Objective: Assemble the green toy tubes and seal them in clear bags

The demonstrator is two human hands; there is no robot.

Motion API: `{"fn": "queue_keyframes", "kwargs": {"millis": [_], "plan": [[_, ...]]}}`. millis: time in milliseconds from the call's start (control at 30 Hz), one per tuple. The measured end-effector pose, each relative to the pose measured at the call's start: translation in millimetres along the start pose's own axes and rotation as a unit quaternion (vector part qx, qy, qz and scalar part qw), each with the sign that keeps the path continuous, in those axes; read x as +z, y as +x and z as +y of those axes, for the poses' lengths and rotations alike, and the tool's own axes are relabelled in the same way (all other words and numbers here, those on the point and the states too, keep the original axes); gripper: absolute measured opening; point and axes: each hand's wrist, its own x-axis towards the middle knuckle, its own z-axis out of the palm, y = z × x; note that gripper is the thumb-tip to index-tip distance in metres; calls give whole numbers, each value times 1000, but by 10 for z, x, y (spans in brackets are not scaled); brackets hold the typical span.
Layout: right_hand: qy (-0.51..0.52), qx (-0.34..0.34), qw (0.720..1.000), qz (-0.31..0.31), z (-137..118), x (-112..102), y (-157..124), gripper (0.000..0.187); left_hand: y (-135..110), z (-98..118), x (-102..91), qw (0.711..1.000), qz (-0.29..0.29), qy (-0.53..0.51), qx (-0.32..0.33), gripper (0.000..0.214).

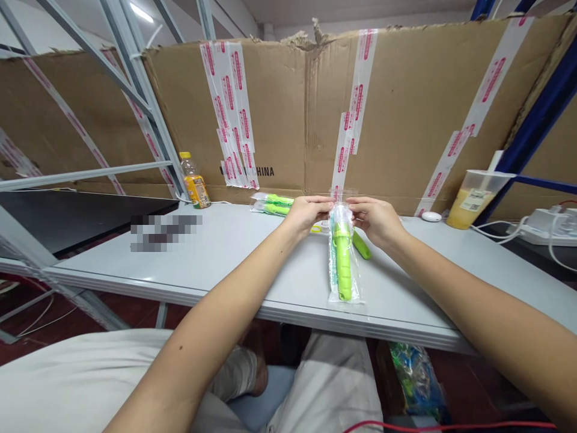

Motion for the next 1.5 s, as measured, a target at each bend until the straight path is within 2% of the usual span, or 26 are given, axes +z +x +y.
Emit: {"fn": "queue_keyframes", "kwargs": {"millis": [400,600,767,1067,1500], "plan": [[32,-1,999,-20,-5,-26,54,21,48,-10,-59,997,-62,1,47,11],[32,5,999,-23,-15,-20,37,27,44,-11,-68,997,-64,-3,36,15],[29,-9,999,-21,-2,-21,43,14,68,-21,-76,997,-66,-3,45,14],[18,-55,994,-89,-10,-79,75,13,40,0,-99,991,-101,12,89,14],[2,-66,990,-125,-56,-92,64,10,59,-2,-145,978,-147,64,131,8]]}}
